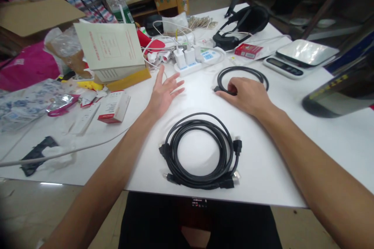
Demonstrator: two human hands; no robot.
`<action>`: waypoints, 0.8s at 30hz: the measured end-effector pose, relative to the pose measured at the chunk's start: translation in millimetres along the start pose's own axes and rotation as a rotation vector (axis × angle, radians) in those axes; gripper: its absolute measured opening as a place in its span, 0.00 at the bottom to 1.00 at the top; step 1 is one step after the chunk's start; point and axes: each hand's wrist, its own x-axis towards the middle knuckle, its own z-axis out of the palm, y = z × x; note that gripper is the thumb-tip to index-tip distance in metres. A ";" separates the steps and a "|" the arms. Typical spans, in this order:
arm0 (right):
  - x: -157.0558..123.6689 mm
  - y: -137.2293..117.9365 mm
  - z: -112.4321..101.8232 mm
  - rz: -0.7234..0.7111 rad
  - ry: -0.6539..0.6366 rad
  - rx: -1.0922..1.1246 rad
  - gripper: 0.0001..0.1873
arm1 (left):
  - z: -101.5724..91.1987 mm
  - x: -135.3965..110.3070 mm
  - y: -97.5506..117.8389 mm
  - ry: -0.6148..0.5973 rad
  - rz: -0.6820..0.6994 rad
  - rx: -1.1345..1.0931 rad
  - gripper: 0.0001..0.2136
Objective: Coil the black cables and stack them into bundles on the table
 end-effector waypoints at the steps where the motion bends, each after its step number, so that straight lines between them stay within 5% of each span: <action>1: -0.4 -0.4 -0.5 0.005 -0.011 -0.010 0.31 | 1.2 -0.4 -0.5 0.009 0.018 0.010 0.50; 11: -4.1 -6.8 -5.4 -0.021 -0.066 -0.102 0.31 | -2.4 4.9 -8.7 -0.014 0.147 0.197 0.48; 16: -3.7 -12.4 -6.9 0.134 -0.046 -0.142 0.35 | -0.7 2.8 -7.8 -0.035 0.132 0.194 0.45; 24: -9.2 -23.9 -8.9 0.154 0.032 0.119 0.27 | 4.2 -2.0 -6.4 -0.029 0.042 0.089 0.48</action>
